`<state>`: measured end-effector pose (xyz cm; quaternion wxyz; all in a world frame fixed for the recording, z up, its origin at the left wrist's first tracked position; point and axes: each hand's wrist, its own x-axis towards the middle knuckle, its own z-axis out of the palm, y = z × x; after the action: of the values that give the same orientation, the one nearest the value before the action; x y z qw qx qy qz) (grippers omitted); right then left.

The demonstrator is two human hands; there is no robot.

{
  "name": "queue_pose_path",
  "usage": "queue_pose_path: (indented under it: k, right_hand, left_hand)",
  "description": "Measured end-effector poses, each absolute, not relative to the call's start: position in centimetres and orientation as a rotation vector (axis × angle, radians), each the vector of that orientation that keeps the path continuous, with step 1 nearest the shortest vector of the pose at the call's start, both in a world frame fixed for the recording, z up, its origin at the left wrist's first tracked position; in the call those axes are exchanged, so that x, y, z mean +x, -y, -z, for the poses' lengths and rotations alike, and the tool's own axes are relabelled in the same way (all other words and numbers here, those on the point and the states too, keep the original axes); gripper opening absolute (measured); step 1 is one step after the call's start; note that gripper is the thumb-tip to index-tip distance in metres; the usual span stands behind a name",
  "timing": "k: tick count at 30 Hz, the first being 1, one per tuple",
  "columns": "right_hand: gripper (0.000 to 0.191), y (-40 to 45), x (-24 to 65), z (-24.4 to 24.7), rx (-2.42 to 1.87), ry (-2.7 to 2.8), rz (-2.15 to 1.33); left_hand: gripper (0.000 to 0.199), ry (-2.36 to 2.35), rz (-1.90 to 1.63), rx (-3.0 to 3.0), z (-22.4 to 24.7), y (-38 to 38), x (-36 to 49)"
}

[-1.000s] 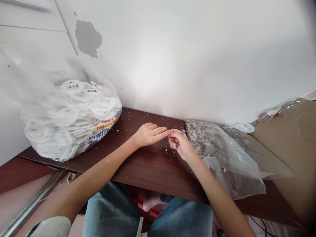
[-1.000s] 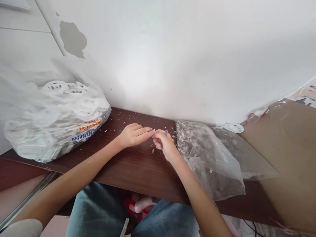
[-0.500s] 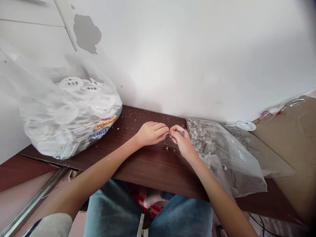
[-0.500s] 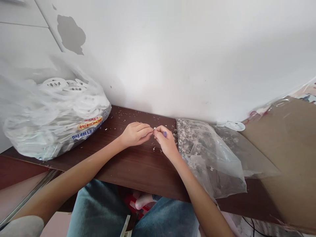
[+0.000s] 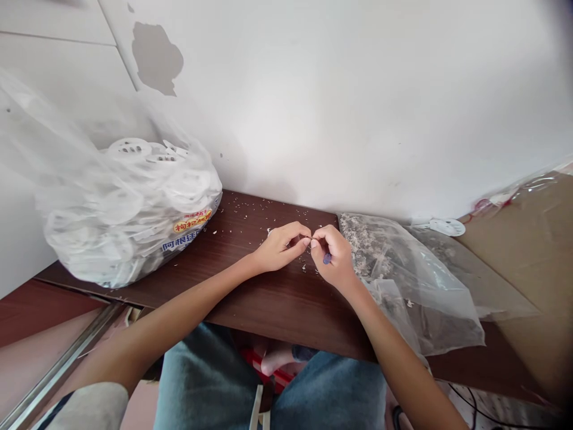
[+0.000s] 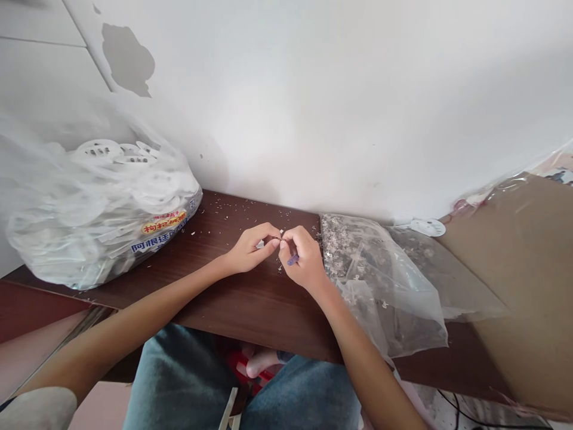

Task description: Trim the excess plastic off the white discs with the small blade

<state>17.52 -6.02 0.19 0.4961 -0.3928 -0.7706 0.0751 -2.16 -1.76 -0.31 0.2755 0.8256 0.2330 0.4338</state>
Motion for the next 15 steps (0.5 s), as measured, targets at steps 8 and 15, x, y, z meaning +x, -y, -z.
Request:
queue_pose_path:
  k: [8,15]
  right_hand:
    - [0.011,5.6,18.5,-0.1,-0.869,1.996,0.065]
    - [0.007,5.6,18.3,-0.2,-0.890,1.908,-0.179]
  left_hand:
    - [0.036,-0.554,-1.092,1.926,-0.2,2.5,-1.6]
    - [0.038,-0.545,-1.026,1.798,-0.3,2.9,-1.4]
